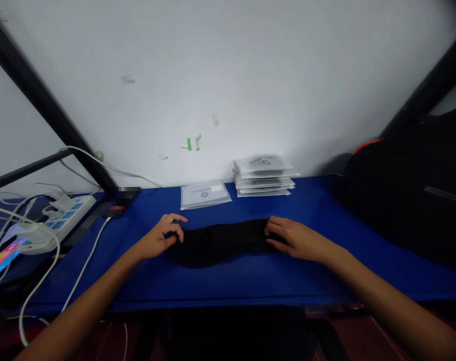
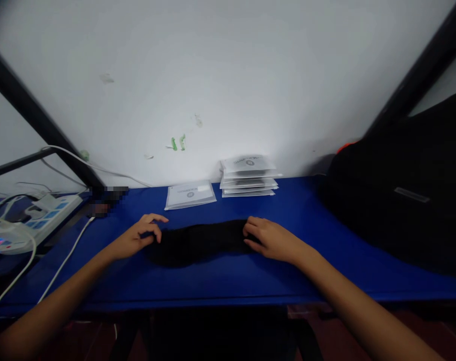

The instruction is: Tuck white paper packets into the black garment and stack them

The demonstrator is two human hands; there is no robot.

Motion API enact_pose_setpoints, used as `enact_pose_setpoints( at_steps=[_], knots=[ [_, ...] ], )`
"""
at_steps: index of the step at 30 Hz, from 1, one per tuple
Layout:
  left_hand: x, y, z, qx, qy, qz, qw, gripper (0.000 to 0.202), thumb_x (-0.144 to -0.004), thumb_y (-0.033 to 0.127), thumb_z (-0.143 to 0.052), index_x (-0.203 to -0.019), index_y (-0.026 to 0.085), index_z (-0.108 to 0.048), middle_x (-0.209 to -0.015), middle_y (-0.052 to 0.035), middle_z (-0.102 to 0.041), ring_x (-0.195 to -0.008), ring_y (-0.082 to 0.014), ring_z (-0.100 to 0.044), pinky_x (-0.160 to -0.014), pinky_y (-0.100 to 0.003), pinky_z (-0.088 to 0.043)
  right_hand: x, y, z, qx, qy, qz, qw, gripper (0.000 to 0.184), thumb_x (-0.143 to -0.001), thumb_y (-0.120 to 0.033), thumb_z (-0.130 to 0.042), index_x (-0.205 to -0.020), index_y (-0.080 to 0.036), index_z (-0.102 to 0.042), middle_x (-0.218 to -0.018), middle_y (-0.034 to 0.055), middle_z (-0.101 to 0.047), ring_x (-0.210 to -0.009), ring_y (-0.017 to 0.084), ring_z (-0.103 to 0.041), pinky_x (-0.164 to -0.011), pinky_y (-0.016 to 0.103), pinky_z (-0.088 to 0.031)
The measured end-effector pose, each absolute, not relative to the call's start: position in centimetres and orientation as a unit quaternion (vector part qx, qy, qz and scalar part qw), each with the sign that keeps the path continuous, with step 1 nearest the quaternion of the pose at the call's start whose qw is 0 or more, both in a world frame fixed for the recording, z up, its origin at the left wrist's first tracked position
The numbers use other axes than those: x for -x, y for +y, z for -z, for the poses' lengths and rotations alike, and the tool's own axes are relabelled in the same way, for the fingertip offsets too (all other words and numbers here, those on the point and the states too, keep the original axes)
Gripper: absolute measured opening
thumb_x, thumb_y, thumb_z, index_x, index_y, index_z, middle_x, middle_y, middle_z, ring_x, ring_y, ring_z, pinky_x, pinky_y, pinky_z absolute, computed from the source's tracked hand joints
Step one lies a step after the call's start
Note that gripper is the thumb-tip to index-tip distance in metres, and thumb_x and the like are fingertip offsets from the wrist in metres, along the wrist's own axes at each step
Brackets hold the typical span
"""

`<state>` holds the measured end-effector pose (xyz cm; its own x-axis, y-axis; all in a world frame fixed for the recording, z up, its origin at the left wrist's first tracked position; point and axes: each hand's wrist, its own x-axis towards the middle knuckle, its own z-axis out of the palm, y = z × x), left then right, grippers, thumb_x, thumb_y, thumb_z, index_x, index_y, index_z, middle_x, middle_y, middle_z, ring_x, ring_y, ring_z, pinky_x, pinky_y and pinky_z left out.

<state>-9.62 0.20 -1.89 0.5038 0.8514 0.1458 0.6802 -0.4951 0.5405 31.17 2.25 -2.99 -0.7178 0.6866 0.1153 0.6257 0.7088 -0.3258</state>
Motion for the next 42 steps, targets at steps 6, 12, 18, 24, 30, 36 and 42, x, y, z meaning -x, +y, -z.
enact_pose_setpoints(
  at_steps=[6, 12, 18, 24, 30, 36, 42],
  knots=[
    [8.2, -2.0, 2.8, -0.831, 0.509, -0.149, 0.168, 0.027, -0.089, 0.042, -0.058, -0.074, 0.021, -0.066, -0.124, -0.0068, -0.058, -0.117, -0.0278, -0.048, -0.101, -0.053, -0.037, -31.1, 2.4, 2.9, 0.392, -0.903, -0.145, 0.099, 0.014, -0.087, -0.029, -0.053, -0.096, -0.02, -0.057, -0.096, 0.0078, -0.058, -0.077, 0.02, -0.056, -0.071, 0.034, -0.046],
    [8.4, -2.5, 3.6, -0.806, 0.564, -0.145, 0.105, 0.047, -0.077, 0.053, -0.07, -0.109, 0.021, -0.058, -0.126, -0.0112, -0.055, -0.117, -0.0309, -0.047, -0.097, -0.051, -0.041, -31.2, 3.2, 3.4, 0.414, -0.889, -0.163, 0.111, 0.019, -0.09, -0.038, -0.05, -0.087, -0.02, -0.055, -0.087, 0.0058, -0.056, -0.072, 0.018, -0.054, -0.066, 0.032, -0.044],
    [8.8, -2.2, 2.9, -0.83, 0.524, -0.143, 0.123, 0.031, -0.076, 0.047, -0.07, -0.089, 0.019, -0.064, -0.124, -0.0109, -0.057, -0.115, -0.0294, -0.049, -0.096, -0.045, -0.043, -31.5, 3.6, 3.9, 0.43, -0.878, -0.169, 0.124, 0.023, -0.09, -0.043, -0.052, -0.083, -0.02, -0.055, -0.083, 0.0048, -0.056, -0.072, 0.018, -0.054, -0.065, 0.031, -0.044],
    [9.4, -0.2, 1.6, -0.739, 0.582, -0.203, 0.272, 0.018, -0.076, 0.035, -0.062, -0.074, 0.019, -0.053, -0.066, 0.0037, -0.055, -0.063, -0.0153, -0.054, -0.059, -0.026, -0.043, -31.1, 4.0, 3.8, 0.422, -0.881, -0.177, 0.123, 0.024, -0.091, -0.044, -0.051, -0.093, -0.02, -0.055, -0.091, 0.0061, -0.056, -0.077, 0.019, -0.057, -0.071, 0.033, -0.048],
    [8.5, 4.4, 0.5, -0.482, 0.608, -0.514, 0.365, 0.038, -0.059, 0.025, -0.073, -0.092, 0.016, -0.057, -0.086, -0.0027, -0.067, -0.077, -0.0181, -0.064, -0.07, -0.03, -0.049, -28.7, 5.3, 3.5, 0.339, -0.914, -0.175, 0.14, 0.047, -0.091, -0.042, -0.055, -0.132, -0.02, -0.047, -0.127, 0.0128, -0.048, -0.113, 0.025, -0.052, -0.098, 0.04, -0.045],
    [4.0, 7.5, 0.4, -0.464, 0.514, -0.659, 0.293, 0.03, -0.063, 0.021, -0.071, -0.089, 0.016, -0.057, -0.083, -0.0014, -0.065, -0.077, -0.017, -0.063, -0.075, -0.03, -0.05, -25.6, 7.7, 2.7, 0.306, -0.939, -0.134, 0.082, 0.044, -0.093, -0.044, -0.053, -0.127, -0.016, -0.056, -0.117, 0.0139, -0.055, -0.101, 0.025, -0.058, -0.09, 0.04, -0.049],
    [1.2, 6.5, 3.4, -0.822, 0.444, -0.345, 0.084, 0.015, -0.078, 0.023, -0.063, -0.092, 0.02, -0.067, -0.093, -0.0044, -0.067, -0.091, -0.0226, -0.059, -0.089, -0.042, -0.042, -25.5, 8.6, 3.2, 0.302, -0.934, -0.152, 0.118, 0.038, -0.094, -0.043, -0.051, -0.12, -0.017, -0.061, -0.112, 0.0116, -0.058, -0.095, 0.022, -0.06, -0.087, 0.038, -0.05]
  ],
)
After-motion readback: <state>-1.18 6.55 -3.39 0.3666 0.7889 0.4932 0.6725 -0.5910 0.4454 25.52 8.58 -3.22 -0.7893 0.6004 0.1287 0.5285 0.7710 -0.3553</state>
